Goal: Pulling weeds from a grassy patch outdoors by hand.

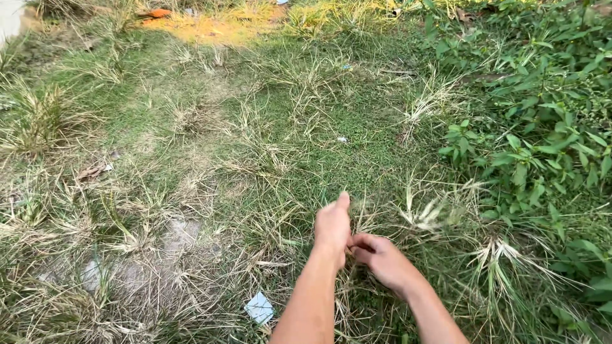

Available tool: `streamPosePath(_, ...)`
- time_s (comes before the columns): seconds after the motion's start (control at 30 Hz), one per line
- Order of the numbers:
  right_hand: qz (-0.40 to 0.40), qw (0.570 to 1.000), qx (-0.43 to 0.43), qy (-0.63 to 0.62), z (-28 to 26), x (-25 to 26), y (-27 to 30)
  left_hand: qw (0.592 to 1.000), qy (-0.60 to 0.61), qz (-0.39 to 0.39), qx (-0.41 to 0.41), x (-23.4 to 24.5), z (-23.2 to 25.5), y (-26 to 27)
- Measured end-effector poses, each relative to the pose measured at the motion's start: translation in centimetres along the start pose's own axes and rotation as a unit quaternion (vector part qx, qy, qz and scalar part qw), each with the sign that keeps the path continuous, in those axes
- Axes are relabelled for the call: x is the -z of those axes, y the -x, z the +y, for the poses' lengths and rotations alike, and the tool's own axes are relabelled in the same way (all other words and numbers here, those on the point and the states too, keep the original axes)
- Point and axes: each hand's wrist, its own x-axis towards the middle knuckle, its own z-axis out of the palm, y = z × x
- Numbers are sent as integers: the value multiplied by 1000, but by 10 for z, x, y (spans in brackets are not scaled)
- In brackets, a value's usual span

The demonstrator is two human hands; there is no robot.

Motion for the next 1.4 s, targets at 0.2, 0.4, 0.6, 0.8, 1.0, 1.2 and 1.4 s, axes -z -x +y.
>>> streamPosePath(0.2, -8, 997, 23, 73, 10, 0, -14, 988, -102, -39, -111, -9, 9, -27)
streamPosePath(0.4, 10, 971, -58, -232, 0, -1, -30, 967, -241, 10, -84, -3, 14, 7)
streamPosePath(0.6, 125, 914, -136, -361, -26, -18, -1, 979, -187, 19, -84, 16, -73, 7)
streamPosePath(0.8, 105, 916, 25, -386, 30, -27, -30, 992, -104, -36, -67, 24, -69, 21)
streamPosePath(1.0, 122, 898, -69, -418, 15, -36, -16, 992, -104, -69, -8, 28, -46, 59)
streamPosePath(1.2, 129, 928, -105, -332, 16, -42, -27, 992, -115, -49, -16, 31, -53, 50)
streamPosePath(1.4, 110, 874, -302, -364, -36, -54, 21, 992, -87, -78, -52, 42, -103, -20)
